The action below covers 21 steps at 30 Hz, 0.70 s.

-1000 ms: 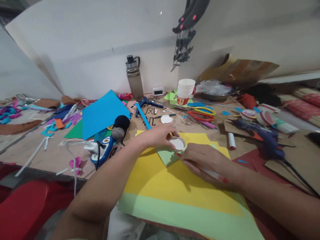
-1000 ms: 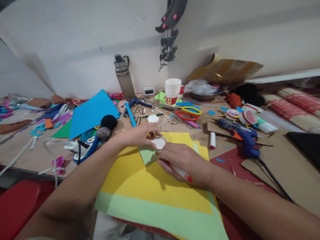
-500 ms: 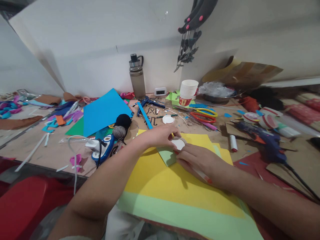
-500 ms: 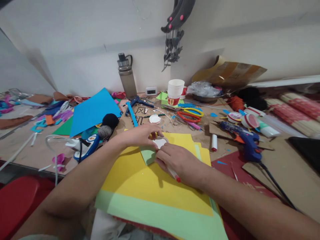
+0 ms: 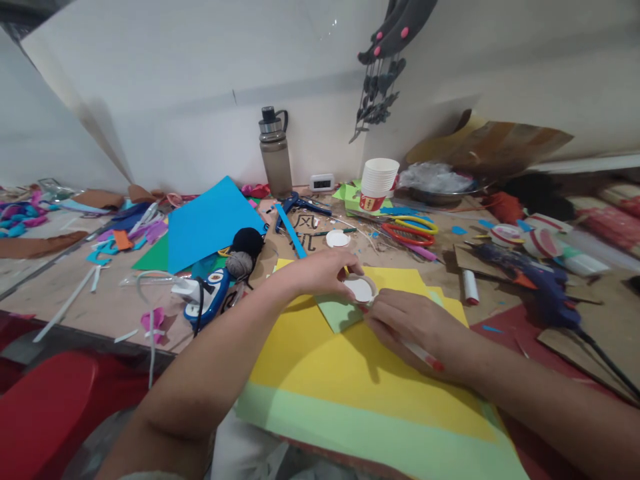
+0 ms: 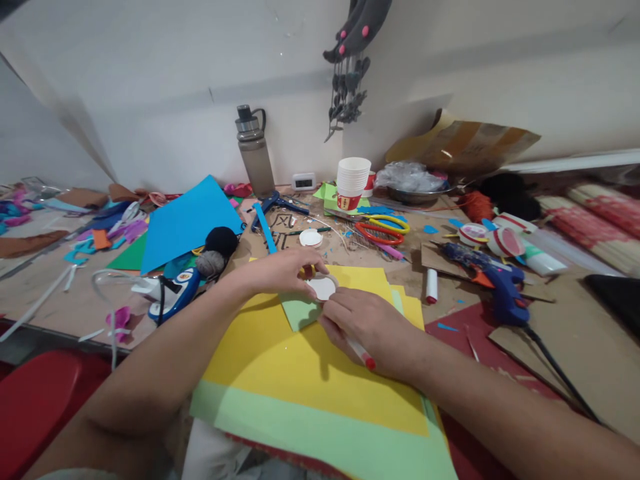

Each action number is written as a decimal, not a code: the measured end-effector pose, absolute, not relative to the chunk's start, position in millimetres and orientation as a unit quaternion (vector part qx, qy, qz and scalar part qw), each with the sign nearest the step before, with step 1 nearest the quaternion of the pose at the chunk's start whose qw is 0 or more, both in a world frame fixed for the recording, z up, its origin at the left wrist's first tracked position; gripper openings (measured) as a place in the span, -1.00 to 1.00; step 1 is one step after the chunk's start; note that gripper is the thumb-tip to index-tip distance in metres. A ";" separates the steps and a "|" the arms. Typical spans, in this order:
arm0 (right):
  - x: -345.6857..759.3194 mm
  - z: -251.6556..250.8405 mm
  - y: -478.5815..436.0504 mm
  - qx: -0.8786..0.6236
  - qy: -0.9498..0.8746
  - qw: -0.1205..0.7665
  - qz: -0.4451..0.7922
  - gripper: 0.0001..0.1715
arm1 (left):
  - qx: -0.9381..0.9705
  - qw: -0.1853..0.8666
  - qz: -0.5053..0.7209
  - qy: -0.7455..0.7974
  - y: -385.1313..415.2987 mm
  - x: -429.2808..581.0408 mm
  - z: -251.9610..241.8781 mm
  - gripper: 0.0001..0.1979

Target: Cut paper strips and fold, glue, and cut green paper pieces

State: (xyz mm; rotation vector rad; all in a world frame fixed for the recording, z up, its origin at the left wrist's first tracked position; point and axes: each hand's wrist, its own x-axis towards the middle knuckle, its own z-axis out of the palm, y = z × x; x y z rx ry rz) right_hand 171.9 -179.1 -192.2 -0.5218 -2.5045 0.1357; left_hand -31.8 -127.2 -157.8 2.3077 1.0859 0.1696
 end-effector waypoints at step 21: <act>183.1 -208.7 -143.8 -0.391 -0.795 0.409 0.219 -0.76 | 0.856 0.295 0.062 0.419 -128.9 -31.2 -154.0 -0.61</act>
